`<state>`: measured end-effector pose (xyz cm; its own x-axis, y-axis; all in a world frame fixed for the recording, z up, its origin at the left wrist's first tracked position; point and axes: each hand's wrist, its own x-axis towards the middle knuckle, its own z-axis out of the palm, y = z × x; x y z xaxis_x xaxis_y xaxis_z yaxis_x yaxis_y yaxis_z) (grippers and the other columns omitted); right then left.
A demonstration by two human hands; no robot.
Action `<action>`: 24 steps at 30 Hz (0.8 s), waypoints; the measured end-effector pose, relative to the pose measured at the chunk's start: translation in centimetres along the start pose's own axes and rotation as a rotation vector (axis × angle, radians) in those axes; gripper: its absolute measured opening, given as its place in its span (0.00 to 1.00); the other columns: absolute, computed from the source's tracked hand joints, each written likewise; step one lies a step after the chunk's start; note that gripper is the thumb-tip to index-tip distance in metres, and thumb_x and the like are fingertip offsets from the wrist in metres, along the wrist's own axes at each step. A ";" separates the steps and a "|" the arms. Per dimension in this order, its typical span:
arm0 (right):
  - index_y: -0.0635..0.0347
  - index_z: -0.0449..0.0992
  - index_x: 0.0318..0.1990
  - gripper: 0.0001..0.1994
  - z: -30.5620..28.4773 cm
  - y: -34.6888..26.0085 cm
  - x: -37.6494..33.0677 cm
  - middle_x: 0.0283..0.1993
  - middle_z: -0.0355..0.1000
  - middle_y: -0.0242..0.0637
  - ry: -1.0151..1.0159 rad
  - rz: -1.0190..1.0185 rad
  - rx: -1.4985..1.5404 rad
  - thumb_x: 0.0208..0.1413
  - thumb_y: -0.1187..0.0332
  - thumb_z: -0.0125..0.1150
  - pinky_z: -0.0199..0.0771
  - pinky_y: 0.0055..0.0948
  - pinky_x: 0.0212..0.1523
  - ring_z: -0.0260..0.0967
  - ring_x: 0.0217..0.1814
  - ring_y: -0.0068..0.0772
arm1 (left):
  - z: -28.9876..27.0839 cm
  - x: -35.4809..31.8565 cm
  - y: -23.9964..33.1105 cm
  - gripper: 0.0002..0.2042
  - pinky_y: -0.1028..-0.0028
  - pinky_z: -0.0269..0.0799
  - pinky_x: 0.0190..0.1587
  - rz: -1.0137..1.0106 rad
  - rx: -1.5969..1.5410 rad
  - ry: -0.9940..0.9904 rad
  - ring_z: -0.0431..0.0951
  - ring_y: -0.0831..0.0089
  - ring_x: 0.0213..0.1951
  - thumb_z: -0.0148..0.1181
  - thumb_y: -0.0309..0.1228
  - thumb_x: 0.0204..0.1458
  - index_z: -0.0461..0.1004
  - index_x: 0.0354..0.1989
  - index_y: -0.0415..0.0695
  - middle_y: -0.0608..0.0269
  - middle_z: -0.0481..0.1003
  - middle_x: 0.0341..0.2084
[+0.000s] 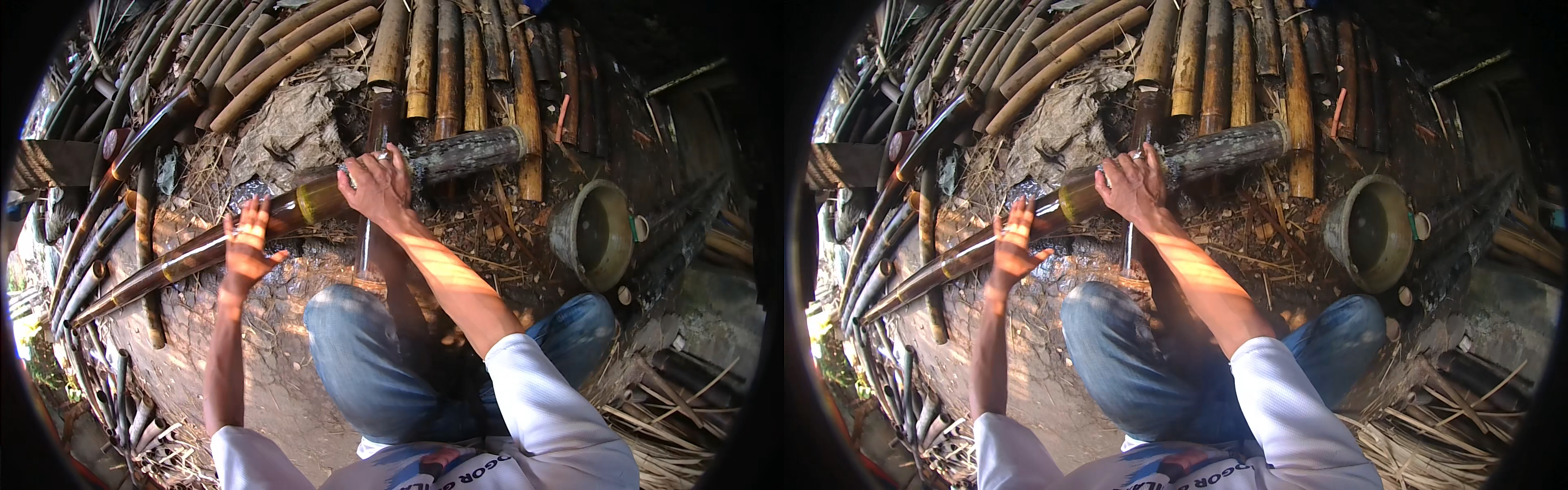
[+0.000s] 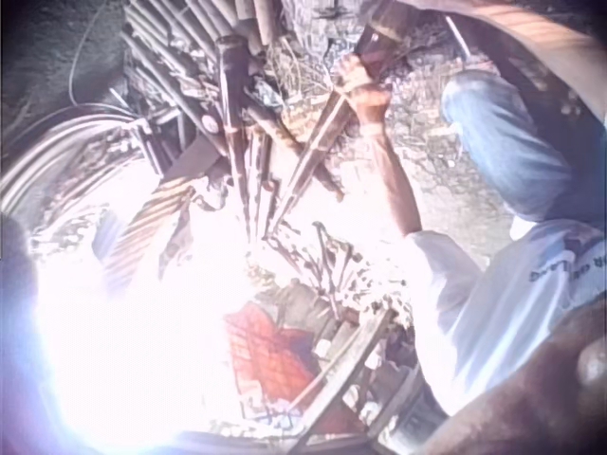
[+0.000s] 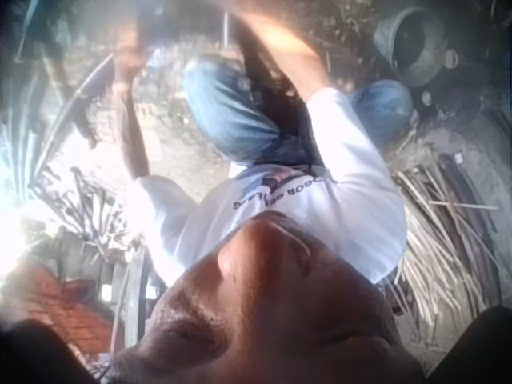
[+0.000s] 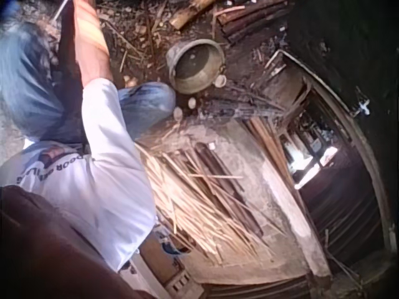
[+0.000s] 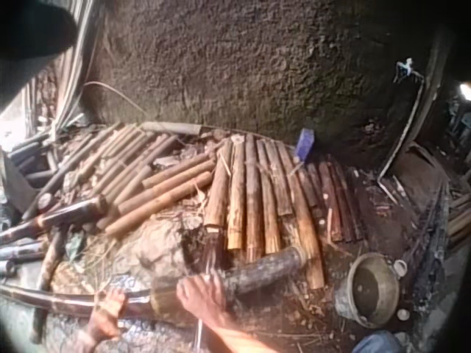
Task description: The person sits on the ground and repeatedly rubs a long bamboo pole with a cloth, occasionally dipping the cloth into a nearby bowl of liquid. The person rotates the pole to treat different sections and continues the rubbing motion throughout the clip.
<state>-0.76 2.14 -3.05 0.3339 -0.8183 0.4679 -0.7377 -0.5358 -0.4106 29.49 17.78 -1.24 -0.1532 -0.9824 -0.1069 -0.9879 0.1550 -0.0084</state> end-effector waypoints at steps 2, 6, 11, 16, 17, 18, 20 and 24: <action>0.51 0.82 0.36 0.13 -0.3 0.6 -0.5 0.33 0.78 0.37 -0.095 0.039 0.016 0.58 0.54 0.60 0.54 0.50 0.71 0.79 0.38 0.40 | -0.3 2.1 3.6 0.57 0.47 0.45 0.75 -0.054 -0.049 0.111 0.60 0.54 0.70 0.79 0.50 0.35 0.53 0.76 0.49 0.50 0.64 0.67; 0.51 0.80 0.33 0.12 -3.2 3.4 -3.3 0.31 0.77 0.35 -0.041 0.041 0.005 0.58 0.55 0.60 0.56 0.51 0.70 0.79 0.40 0.37 | -0.9 3.6 7.3 0.53 0.52 0.63 0.62 -0.046 -0.035 0.060 0.70 0.54 0.56 0.82 0.39 0.26 0.62 0.70 0.52 0.57 0.71 0.53; 0.53 0.81 0.42 0.10 -14.5 17.6 -5.3 0.45 0.79 0.44 -0.206 0.299 -0.395 0.60 0.61 0.59 0.62 0.53 0.65 0.74 0.53 0.44 | 0.4 3.0 10.2 0.55 0.54 0.64 0.58 0.030 -0.143 0.084 0.73 0.53 0.53 0.83 0.42 0.24 0.62 0.69 0.49 0.57 0.72 0.51; 0.58 0.79 0.45 0.12 -16.6 21.6 -3.9 0.43 0.79 0.47 -0.333 0.588 -0.265 0.65 0.62 0.51 0.76 0.50 0.47 0.78 0.48 0.45 | 2.1 3.2 10.4 0.56 0.53 0.61 0.61 -0.034 -0.144 0.035 0.71 0.53 0.58 0.83 0.43 0.24 0.61 0.69 0.45 0.55 0.72 0.58; 0.58 0.79 0.44 0.14 -14.2 17.9 -4.0 0.42 0.80 0.46 -0.523 0.633 -0.235 0.65 0.61 0.51 0.77 0.50 0.43 0.79 0.46 0.44 | 2.2 3.0 10.4 0.56 0.53 0.61 0.61 -0.067 -0.140 -0.016 0.71 0.53 0.59 0.83 0.43 0.24 0.60 0.69 0.44 0.55 0.71 0.58; 0.60 0.80 0.44 0.15 -10.7 13.0 -4.6 0.47 0.79 0.51 -0.425 0.504 -0.202 0.62 0.60 0.52 0.74 0.53 0.50 0.78 0.49 0.48 | 2.2 3.0 10.5 0.56 0.52 0.60 0.61 -0.060 -0.155 0.033 0.71 0.54 0.60 0.83 0.43 0.25 0.60 0.69 0.44 0.54 0.71 0.59; 0.61 0.79 0.49 0.18 -4.2 3.1 -5.8 0.57 0.75 0.56 -0.373 0.236 -0.305 0.61 0.59 0.54 0.61 0.58 0.66 0.72 0.59 0.56 | 1.9 3.0 10.5 0.58 0.48 0.60 0.62 -0.040 -0.091 0.038 0.71 0.53 0.61 0.83 0.43 0.26 0.57 0.72 0.44 0.54 0.70 0.62; 0.67 0.76 0.52 0.21 -1.7 -1.4 -6.8 0.58 0.72 0.57 -0.411 0.079 0.242 0.59 0.60 0.56 0.39 0.62 0.78 0.59 0.73 0.63 | 0.6 3.1 8.4 0.59 0.54 0.65 0.62 0.069 -0.134 -0.003 0.75 0.52 0.56 0.83 0.48 0.28 0.56 0.73 0.46 0.53 0.74 0.55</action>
<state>-3.00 8.78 -4.33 0.5227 -0.8466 0.1006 -0.6284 -0.4623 -0.6257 20.72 16.08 -2.27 -0.2205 -0.9696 -0.1059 -0.9696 0.2061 0.1320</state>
